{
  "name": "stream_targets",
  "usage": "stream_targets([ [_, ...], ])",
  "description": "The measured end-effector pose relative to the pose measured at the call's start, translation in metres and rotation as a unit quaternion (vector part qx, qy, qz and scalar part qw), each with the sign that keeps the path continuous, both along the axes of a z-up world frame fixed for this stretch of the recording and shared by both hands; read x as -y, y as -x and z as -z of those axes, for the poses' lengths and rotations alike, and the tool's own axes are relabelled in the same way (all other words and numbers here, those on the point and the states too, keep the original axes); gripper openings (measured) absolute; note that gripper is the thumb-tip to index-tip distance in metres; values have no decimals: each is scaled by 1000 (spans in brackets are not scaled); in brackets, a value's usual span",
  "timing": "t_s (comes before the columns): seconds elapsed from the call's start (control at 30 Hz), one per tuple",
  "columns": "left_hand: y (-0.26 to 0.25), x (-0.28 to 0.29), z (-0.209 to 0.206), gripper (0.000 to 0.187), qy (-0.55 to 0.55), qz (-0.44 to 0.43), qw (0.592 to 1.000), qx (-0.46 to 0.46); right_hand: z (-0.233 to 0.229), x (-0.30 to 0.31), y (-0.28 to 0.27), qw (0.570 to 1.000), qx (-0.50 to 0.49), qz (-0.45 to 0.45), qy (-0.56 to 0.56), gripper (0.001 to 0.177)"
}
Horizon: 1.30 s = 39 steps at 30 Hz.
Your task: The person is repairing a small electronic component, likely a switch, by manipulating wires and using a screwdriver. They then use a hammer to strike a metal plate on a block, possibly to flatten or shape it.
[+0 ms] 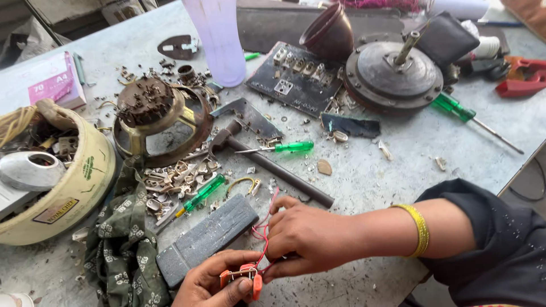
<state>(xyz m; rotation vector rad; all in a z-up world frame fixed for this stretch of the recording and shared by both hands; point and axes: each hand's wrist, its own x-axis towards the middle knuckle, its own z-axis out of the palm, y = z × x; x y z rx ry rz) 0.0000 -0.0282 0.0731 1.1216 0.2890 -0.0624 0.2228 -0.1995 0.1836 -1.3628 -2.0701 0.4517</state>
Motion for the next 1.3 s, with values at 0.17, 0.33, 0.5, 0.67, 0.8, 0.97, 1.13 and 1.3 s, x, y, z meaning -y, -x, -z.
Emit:
stream_targets([
  [0.17,4,-2,-8,39,-72,-58,996,13,-12,-3,-6,995,91,42,-8,35],
  [0.33,0,-9,-10,38,-79,-159,984,-12,-33,0,-12,998,40,55,-9,32],
  [0.5,4,-3,-4,36,-64,-114,991,-4,-28,4,-16,964,-259,7,58,34],
  [0.67,-2,4,8,38,-99,-18,993,68,-23,5,-15,850,-483,-53,204,31],
  [0.8,0,3,11,39,-98,34,990,96,-21,10,-9,789,-545,-126,254,31],
  [0.97,-3,0,-3,33,-253,85,958,104,-9,16,-2,774,-545,-95,309,30],
  [1.13,-8,15,-25,33,-376,62,922,72,-4,19,3,749,-600,-23,281,34],
  [1.3,-9,26,-37,39,-457,38,881,121,-18,28,4,763,-602,6,235,36],
])
